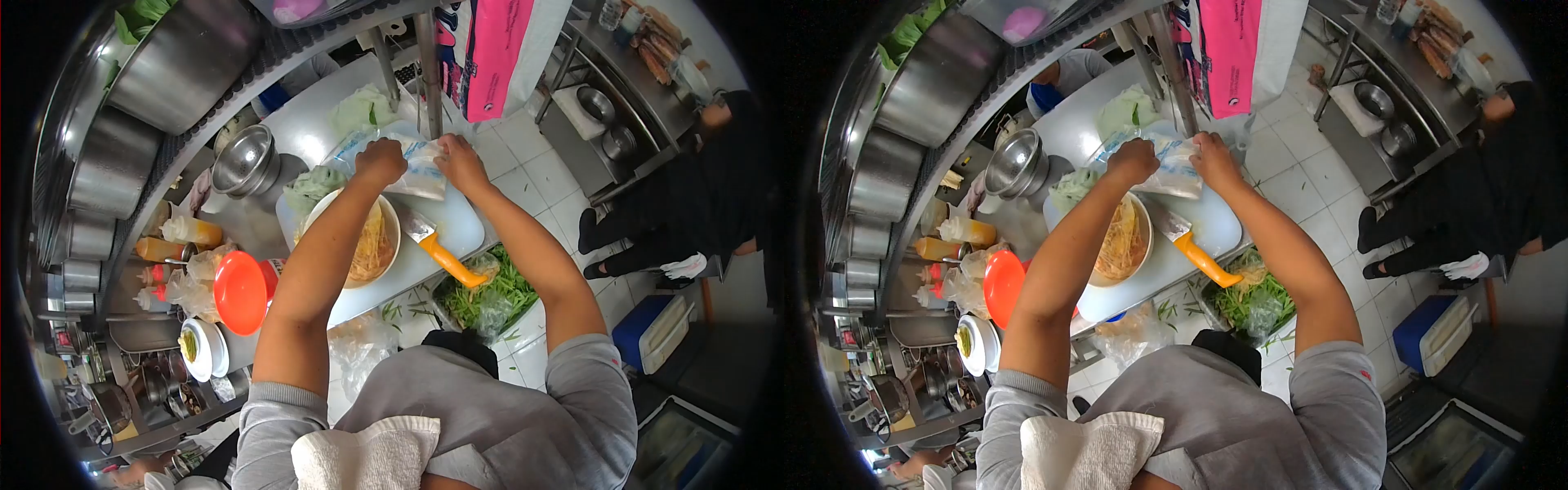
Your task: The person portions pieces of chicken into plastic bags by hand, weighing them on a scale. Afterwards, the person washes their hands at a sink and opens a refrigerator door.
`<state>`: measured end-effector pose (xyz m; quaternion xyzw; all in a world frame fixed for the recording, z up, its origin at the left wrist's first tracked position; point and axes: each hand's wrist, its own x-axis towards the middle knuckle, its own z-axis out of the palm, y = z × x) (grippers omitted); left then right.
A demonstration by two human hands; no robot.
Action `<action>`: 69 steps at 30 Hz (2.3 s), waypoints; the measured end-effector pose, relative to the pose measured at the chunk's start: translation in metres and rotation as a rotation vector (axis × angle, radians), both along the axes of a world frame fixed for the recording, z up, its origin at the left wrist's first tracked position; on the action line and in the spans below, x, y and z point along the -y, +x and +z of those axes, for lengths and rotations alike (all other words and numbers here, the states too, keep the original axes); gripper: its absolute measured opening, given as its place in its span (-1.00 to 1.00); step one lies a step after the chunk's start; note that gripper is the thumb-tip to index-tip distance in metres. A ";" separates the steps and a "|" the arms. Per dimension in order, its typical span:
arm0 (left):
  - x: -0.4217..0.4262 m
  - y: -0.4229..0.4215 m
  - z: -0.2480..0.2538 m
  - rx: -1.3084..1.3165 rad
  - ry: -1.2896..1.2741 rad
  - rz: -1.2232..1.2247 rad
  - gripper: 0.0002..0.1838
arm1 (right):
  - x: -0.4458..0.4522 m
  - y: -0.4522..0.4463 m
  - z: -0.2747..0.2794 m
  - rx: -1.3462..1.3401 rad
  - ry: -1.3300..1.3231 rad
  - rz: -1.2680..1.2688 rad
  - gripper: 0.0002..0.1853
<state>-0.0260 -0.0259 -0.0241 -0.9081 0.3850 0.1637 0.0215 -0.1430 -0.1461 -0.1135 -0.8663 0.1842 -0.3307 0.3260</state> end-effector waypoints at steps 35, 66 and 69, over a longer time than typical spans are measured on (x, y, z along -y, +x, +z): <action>-0.006 -0.004 -0.021 0.108 -0.003 -0.100 -0.71 | 0.003 0.005 -0.010 -0.223 -0.248 0.679 -0.80; -0.011 -0.013 -0.010 0.129 0.005 -0.085 -0.69 | 0.012 -0.006 0.023 -0.382 0.006 0.580 -0.86; -0.011 -0.019 -0.008 0.137 0.005 -0.127 -0.70 | 0.009 -0.004 0.021 -0.332 0.181 0.507 -0.81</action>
